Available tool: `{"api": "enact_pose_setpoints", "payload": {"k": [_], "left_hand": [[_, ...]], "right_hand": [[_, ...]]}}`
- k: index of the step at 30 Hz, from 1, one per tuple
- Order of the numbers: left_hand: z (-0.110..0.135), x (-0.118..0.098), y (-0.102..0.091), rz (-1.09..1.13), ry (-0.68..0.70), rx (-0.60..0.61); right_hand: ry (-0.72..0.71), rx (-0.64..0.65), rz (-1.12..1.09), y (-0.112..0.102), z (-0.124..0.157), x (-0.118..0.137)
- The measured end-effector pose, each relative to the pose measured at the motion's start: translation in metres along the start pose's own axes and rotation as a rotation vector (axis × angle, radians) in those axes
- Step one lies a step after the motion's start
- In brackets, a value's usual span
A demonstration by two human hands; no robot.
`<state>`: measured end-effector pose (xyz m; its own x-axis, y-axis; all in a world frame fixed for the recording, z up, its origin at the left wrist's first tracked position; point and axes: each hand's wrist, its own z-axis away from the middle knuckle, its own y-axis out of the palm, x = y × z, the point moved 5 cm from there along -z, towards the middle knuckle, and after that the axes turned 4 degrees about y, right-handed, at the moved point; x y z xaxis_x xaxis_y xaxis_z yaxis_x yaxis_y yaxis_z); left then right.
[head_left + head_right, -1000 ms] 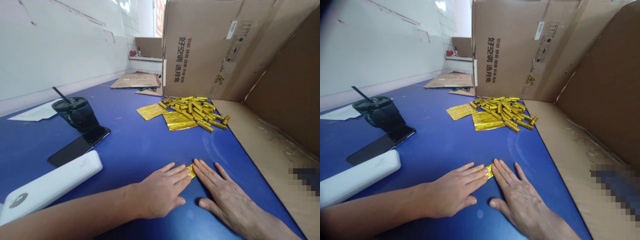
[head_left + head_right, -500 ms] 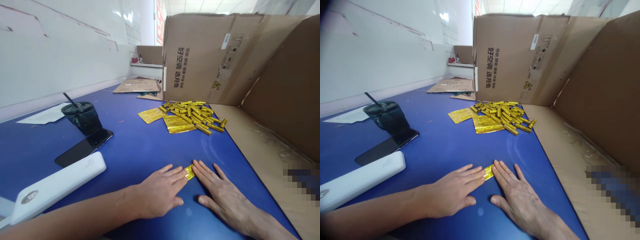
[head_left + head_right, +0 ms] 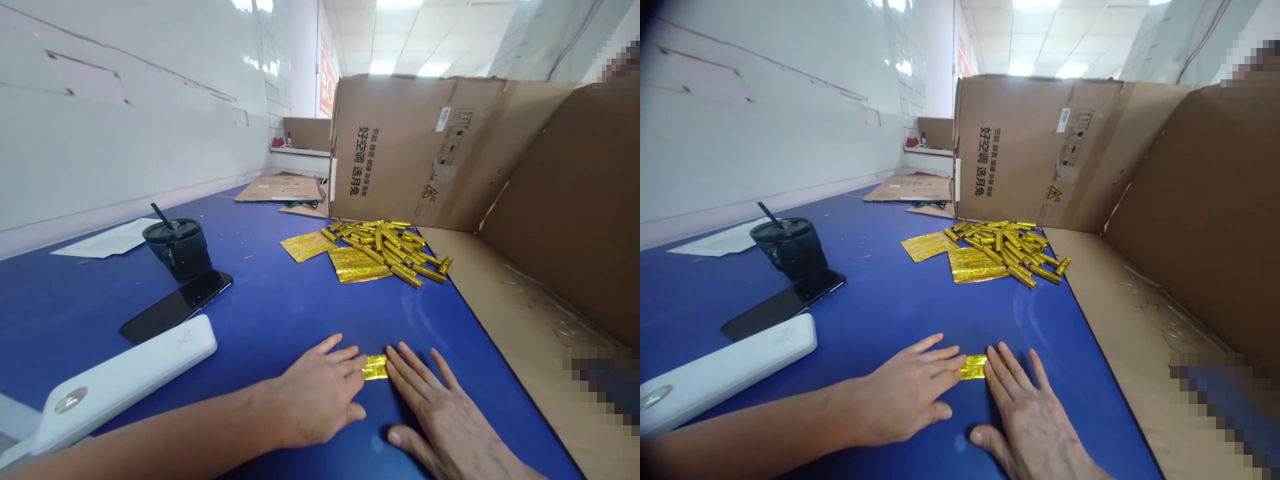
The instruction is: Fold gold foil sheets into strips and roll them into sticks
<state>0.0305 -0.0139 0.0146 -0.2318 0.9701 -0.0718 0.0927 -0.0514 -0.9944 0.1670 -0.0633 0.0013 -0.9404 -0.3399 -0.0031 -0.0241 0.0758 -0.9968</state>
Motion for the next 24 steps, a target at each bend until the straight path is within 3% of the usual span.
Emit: {"api": "enact_pose_setpoints", "payload": {"k": [3, 7, 13, 24], "left_hand": [[-0.009, -0.011, 0.001, -0.017, -0.078, -0.034], [-0.017, -0.026, 0.004, 0.095, -0.048, -0.023], [-0.003, -0.014, 0.006, 0.173, -0.037, 0.058], [0.008, -0.006, 0.003, 0.221, -0.022, 0.052]], "right_hand": [[-0.008, -0.017, -0.005, 0.001, 0.000, 0.001], [-0.002, 0.004, -0.021, 0.003, 0.001, 0.000], [0.033, 0.021, -0.060, 0.002, 0.002, -0.003], [0.050, 0.097, -0.070, 0.004, 0.003, -0.009]]}}
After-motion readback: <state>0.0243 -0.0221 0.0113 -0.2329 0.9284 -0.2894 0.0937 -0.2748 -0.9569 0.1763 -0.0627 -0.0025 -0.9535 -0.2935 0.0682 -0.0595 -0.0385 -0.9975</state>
